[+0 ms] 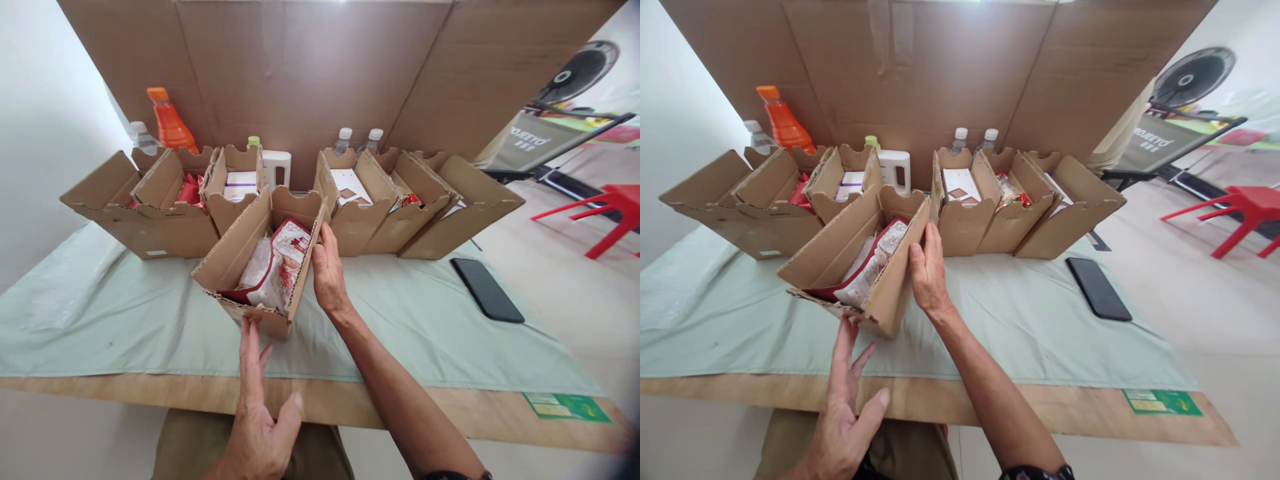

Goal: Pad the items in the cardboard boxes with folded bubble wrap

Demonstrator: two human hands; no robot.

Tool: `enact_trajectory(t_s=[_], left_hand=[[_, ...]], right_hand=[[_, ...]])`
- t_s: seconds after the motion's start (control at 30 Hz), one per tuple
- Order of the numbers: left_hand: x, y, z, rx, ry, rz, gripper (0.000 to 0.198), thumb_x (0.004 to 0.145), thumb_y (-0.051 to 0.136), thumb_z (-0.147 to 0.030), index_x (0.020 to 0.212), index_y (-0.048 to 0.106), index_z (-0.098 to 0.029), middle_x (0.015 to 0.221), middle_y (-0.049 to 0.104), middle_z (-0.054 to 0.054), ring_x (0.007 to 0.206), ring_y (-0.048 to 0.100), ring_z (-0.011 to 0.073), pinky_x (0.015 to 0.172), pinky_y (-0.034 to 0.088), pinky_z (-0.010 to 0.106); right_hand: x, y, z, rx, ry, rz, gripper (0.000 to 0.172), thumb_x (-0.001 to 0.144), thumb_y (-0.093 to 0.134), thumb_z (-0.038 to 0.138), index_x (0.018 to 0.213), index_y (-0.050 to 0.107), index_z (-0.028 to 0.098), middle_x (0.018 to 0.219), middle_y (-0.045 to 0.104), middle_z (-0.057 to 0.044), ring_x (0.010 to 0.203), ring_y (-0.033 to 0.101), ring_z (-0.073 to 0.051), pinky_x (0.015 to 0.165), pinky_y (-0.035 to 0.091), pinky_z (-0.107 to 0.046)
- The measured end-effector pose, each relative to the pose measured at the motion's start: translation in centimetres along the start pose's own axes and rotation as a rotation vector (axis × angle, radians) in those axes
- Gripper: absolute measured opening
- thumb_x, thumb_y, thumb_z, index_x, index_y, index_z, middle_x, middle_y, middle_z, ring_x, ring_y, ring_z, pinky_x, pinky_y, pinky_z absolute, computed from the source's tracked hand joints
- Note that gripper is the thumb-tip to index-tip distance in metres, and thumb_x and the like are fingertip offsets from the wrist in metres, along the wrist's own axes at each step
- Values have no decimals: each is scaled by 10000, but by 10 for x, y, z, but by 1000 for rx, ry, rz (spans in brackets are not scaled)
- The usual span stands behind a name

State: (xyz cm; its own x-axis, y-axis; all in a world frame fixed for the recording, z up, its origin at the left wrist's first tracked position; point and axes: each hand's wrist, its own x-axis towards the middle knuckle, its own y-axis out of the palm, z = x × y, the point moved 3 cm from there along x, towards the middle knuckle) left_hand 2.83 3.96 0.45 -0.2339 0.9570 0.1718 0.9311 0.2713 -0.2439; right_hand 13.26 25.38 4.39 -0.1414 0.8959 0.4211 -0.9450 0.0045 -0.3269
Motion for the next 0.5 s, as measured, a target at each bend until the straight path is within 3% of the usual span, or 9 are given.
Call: enact_trajectory(t_s=[0.1, 0.23, 0.4, 0.5], left_hand=[[0, 10, -2, -16, 32, 25, 960, 952, 542, -172, 1683, -33, -413, 1805, -56, 18, 1658, 48, 377, 1278, 361, 603], [-1, 21, -2, -60, 63, 18, 966, 917, 536, -110, 1695, 31, -379, 1804, -66, 36, 1656, 40, 398, 1278, 333, 634], [9, 34, -5, -98, 121, 78, 1012, 876, 568, -71, 1686, 83, -434, 1807, -49, 2, 1655, 57, 400, 1273, 340, 630], [25, 42, -5, -93, 101, 79, 993, 891, 569, -75, 1677, 101, -463, 1806, -52, -9, 1660, 60, 374, 1279, 334, 620]], right_hand=[[2, 0, -2, 77, -45, -20, 886, 1016, 271, 768, 1604, 378, 115, 1695, 366, -184, 1589, 325, -245, 1326, 234, -445], [-3, -3, -16, 199, -72, -38, 796, 1008, 340, 763, 1559, 478, 205, 1657, 451, -114, 1550, 394, -256, 1308, 280, -453], [-10, 0, -42, 288, 56, -160, 655, 986, 426, 725, 1344, 675, 237, 1438, 670, -91, 1364, 583, -281, 1195, 428, -442], [-14, 6, -55, 298, 150, -218, 586, 994, 421, 680, 1210, 714, 221, 1291, 736, -101, 1224, 658, -272, 1078, 507, -436]])
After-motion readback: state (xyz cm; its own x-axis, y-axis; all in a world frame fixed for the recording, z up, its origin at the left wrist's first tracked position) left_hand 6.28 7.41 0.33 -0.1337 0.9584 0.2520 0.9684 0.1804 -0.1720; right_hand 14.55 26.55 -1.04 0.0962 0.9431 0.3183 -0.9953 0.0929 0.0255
